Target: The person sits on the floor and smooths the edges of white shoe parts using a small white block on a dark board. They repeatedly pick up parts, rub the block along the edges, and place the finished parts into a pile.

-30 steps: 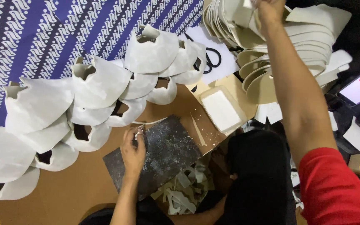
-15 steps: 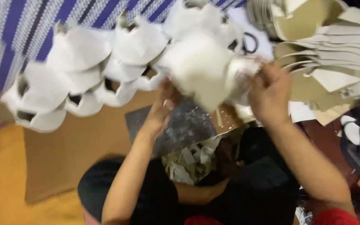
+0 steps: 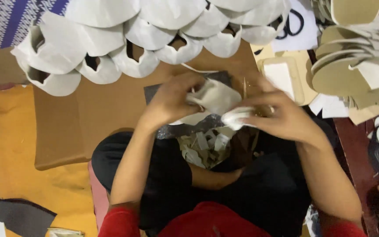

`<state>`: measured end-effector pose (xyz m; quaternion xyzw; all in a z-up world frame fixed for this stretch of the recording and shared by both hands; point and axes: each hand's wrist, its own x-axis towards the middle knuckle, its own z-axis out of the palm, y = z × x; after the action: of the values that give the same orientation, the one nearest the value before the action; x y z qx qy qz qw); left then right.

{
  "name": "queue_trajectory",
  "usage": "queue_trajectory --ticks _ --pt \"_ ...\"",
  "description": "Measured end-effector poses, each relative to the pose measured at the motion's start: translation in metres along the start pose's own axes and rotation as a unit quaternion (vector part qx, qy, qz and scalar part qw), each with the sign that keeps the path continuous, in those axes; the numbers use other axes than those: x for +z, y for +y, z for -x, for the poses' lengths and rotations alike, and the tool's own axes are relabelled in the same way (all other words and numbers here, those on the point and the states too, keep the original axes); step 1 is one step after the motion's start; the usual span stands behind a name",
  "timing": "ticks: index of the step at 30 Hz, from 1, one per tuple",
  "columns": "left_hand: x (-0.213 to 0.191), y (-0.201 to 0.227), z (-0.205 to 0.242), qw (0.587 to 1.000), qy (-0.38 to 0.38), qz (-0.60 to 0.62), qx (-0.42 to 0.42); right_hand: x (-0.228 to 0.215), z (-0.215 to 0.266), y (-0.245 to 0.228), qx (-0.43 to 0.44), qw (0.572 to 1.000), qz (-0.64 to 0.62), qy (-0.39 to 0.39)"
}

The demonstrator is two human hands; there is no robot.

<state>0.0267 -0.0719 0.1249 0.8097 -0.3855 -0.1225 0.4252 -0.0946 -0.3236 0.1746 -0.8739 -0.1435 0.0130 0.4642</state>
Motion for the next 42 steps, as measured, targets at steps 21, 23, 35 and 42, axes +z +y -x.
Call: queue_trajectory --ticks 21,23,35,42 --pt "0.025 -0.086 -0.006 0.993 -0.047 0.102 -0.047 0.069 0.001 0.104 0.018 0.995 -0.051 0.083" --pt "0.026 -0.086 -0.005 0.989 -0.051 0.134 -0.042 0.073 0.002 0.117 -0.001 0.994 -0.030 0.106" --pt "0.028 -0.063 -0.002 0.980 0.139 0.081 0.117 0.085 -0.009 0.111 -0.095 0.966 0.034 0.237" --pt "0.044 -0.080 -0.003 0.981 0.130 0.117 0.081 0.098 -0.012 0.103 -0.030 0.970 0.017 0.239"
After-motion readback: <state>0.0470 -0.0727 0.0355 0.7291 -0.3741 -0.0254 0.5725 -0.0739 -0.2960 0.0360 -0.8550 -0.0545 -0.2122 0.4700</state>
